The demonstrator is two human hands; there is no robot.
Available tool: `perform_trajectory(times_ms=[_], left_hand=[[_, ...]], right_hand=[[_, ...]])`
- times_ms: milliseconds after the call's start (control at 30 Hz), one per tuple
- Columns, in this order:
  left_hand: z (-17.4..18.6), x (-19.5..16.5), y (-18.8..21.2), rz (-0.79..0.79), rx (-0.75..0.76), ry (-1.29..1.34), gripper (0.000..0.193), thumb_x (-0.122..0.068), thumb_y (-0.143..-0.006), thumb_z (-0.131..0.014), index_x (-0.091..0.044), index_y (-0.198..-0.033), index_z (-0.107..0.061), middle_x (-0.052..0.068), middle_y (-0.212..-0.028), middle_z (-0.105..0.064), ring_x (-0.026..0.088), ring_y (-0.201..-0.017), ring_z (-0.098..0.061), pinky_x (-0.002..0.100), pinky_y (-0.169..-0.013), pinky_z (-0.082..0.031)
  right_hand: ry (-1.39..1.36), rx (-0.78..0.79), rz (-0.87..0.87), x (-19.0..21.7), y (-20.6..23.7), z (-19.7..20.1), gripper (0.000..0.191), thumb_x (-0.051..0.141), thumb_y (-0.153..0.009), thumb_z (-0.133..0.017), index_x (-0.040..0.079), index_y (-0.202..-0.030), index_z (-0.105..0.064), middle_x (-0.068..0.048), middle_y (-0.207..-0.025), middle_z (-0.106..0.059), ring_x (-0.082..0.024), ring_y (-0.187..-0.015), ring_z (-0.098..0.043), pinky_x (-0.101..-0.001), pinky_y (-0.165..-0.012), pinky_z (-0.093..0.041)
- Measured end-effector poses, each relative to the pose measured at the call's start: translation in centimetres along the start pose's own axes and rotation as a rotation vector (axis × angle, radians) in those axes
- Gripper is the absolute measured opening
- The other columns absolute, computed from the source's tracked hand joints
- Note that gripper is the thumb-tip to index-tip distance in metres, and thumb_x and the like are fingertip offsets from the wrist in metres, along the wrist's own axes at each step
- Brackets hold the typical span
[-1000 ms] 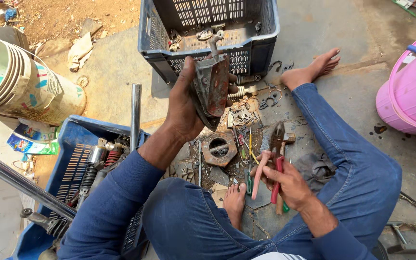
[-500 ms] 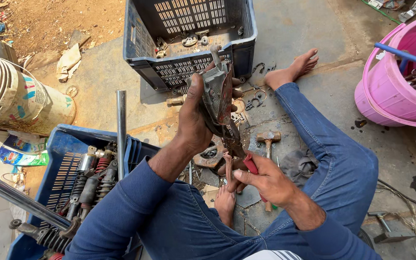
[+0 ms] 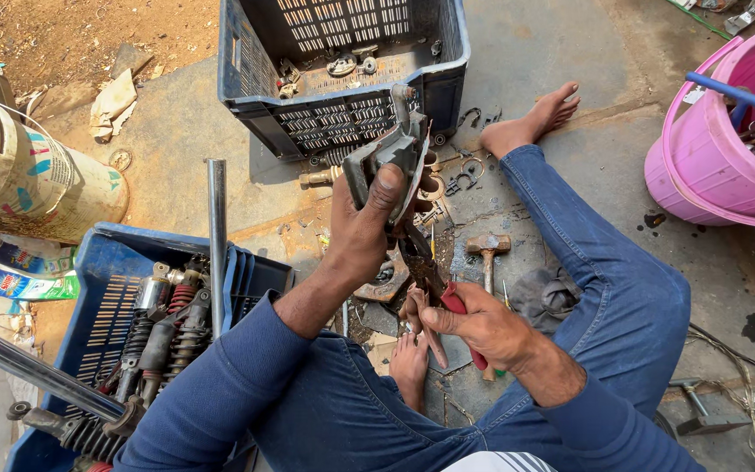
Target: The person sits on the floor and uses a hammer, screwdriver, and pliers to disassemble a metal mechanical part. They pry off a cover, remove internal components, and place them into a nearby crate.
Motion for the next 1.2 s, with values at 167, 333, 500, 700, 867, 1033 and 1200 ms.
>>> perform_trajectory(times_ms=[167,333,500,700,867,1033,1200], left_hand=[[0.1,-0.6,0.2,-0.016,0.021,-0.128,0.079,-0.074,-0.095,-0.053,-0.001,-0.120,-0.070,0.006,-0.090,-0.076,0.006,-0.064,-0.061,0.021,-0.051,-0.048],[-0.3,-1.2,0.1,-0.083,0.212,-0.060,0.082,-0.072,-0.102,-0.050,0.001,-0.136,-0.064,0.012,-0.102,-0.074,0.013,-0.085,-0.069,0.027,-0.070,-0.058],[-1.1,0.3,-0.6,0.076,0.364,0.318,0.087,-0.069,-0.102,-0.044,0.001,-0.154,-0.041,0.021,-0.132,-0.064,0.026,-0.107,-0.072,0.042,-0.091,-0.065],[-2.3,1.2,-0.9,0.188,0.473,0.564,0.090,-0.069,-0.102,-0.040,0.001,-0.158,-0.040,0.023,-0.135,-0.063,0.029,-0.111,-0.071,0.042,-0.094,-0.062],[-1.7,1.9,-1.2,0.190,0.414,0.434,0.087,-0.069,-0.102,-0.039,0.003,-0.151,-0.044,0.020,-0.130,-0.065,0.027,-0.107,-0.072,0.042,-0.091,-0.063],[-0.1,3.0,-1.4,0.142,0.226,0.087,0.079,-0.066,-0.105,-0.041,0.002,-0.141,-0.057,0.017,-0.114,-0.072,0.020,-0.097,-0.071,0.036,-0.085,-0.060],[0.1,3.9,-1.4,0.158,0.130,-0.011,0.076,-0.068,-0.100,-0.041,-0.003,-0.135,-0.059,0.012,-0.104,-0.073,0.017,-0.094,-0.071,0.034,-0.077,-0.060]], right_hand=[[-0.110,0.034,0.096,-0.1,-0.6,-1.4,0.040,0.038,-0.102,-0.065,-0.002,-0.104,-0.059,-0.009,-0.082,-0.061,-0.016,-0.074,-0.063,-0.0289,-0.063,-0.055],[-0.244,0.046,0.099,-0.4,-0.3,-2.5,0.038,0.039,-0.100,-0.065,0.002,-0.099,-0.055,-0.005,-0.075,-0.052,-0.015,-0.067,-0.059,-0.0282,-0.054,-0.051],[-0.417,0.195,0.032,-0.4,1.0,-3.6,0.040,0.039,-0.098,-0.066,0.001,-0.097,-0.052,-0.005,-0.079,-0.051,-0.015,-0.068,-0.058,-0.0325,-0.052,-0.055],[-0.771,0.458,0.080,-0.2,2.0,-5.1,0.038,0.035,-0.102,-0.070,0.002,-0.106,-0.052,-0.003,-0.084,-0.051,-0.014,-0.073,-0.056,-0.0305,-0.062,-0.051],[-0.805,0.424,0.108,-0.5,1.6,-4.5,0.036,0.032,-0.103,-0.070,0.001,-0.107,-0.053,-0.005,-0.087,-0.054,-0.017,-0.076,-0.060,-0.0351,-0.073,-0.053],[-0.414,-0.011,-0.038,-2.1,0.1,-1.0,0.043,0.032,-0.096,-0.067,-0.003,-0.120,-0.060,-0.011,-0.096,-0.066,-0.024,-0.093,-0.070,-0.0403,-0.087,-0.059],[-0.302,-0.117,0.040,-1.7,-0.4,-0.4,0.053,0.032,-0.095,-0.067,-0.006,-0.132,-0.060,-0.017,-0.109,-0.072,-0.028,-0.106,-0.071,-0.0414,-0.096,-0.059]])
Point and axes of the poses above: each hand's wrist, its own y-axis away from the middle knuckle, its own z-axis out of the back of the hand, x = y × z, the point moved 7 cm from there along -y, towards the middle knuckle
